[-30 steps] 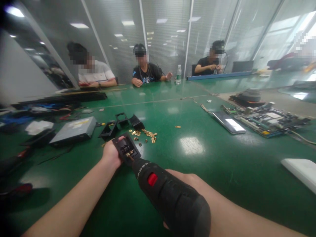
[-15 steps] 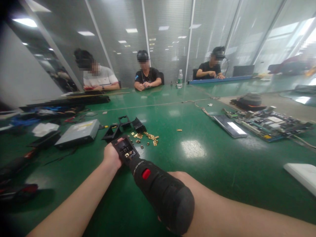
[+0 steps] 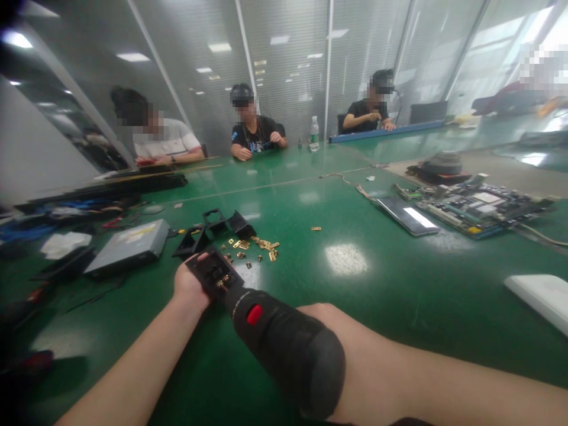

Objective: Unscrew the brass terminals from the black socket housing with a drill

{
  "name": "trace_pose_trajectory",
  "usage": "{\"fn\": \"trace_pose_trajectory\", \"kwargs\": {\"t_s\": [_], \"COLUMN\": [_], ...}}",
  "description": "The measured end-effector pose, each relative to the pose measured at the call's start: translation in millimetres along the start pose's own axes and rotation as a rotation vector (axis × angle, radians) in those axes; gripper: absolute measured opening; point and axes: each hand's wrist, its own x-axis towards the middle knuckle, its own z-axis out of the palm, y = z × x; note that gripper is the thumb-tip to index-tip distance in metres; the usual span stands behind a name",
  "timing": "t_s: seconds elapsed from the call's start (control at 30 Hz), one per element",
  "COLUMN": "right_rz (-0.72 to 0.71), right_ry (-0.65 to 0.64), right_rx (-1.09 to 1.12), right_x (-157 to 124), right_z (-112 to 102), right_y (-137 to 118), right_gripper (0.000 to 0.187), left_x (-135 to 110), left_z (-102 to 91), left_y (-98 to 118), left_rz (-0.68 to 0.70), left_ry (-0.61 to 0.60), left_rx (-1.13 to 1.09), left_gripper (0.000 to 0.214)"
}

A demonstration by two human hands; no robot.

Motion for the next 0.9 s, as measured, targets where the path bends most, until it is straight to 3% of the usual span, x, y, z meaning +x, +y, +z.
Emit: {"fn": "trace_pose_trajectory", "kwargs": {"t_s": [0.17,0.3,0.4,0.47,0.5,0.57,0.7,0.9], "right_rz": [-0.064,-0.135,-0.153,-0.106,-0.04,0.147,0.25,0.294], "right_ry": [0.079,0.135,0.25,0.341,0.428,0.425,0.406,0.342], "right_rx": [-0.034,-0.19,-0.393,-0.5,-0.697,-0.982,-1.017,-0.961], "right_x": [-6,-13,-13,-8,-5,4,20,28], "right_z": [4,0,-10,-19,-24,-33,-48,-61], "right_y": [12,8,7,12,16,28,53,67], "right_gripper": [0.016,0.015,0.023,0.038,0.044,0.05,0.055,0.042], "left_x": [3,9,11,10,9,5,0,2], "left_z": [-3.3,-10.8,-15.6,-17.2,-17.5,-17.4,-16.6,-16.5], "left_y": [6,8,6,4,3,0,-5,-7], "left_rz": [-0.022,-0.099,-0.104,-0.115,-0.126,-0.154,-0.171,-0.203], "left_ry": [0.017,-0.105,-0.207,-0.263,-0.287,-0.317,-0.366,-0.365], "left_rx": [-0.083,-0.226,-0.34,-0.367,-0.371,-0.37,-0.346,-0.316], "left_gripper": [0.015,0.019,0.018,0.019,0.02,0.02,0.021,0.018]}}
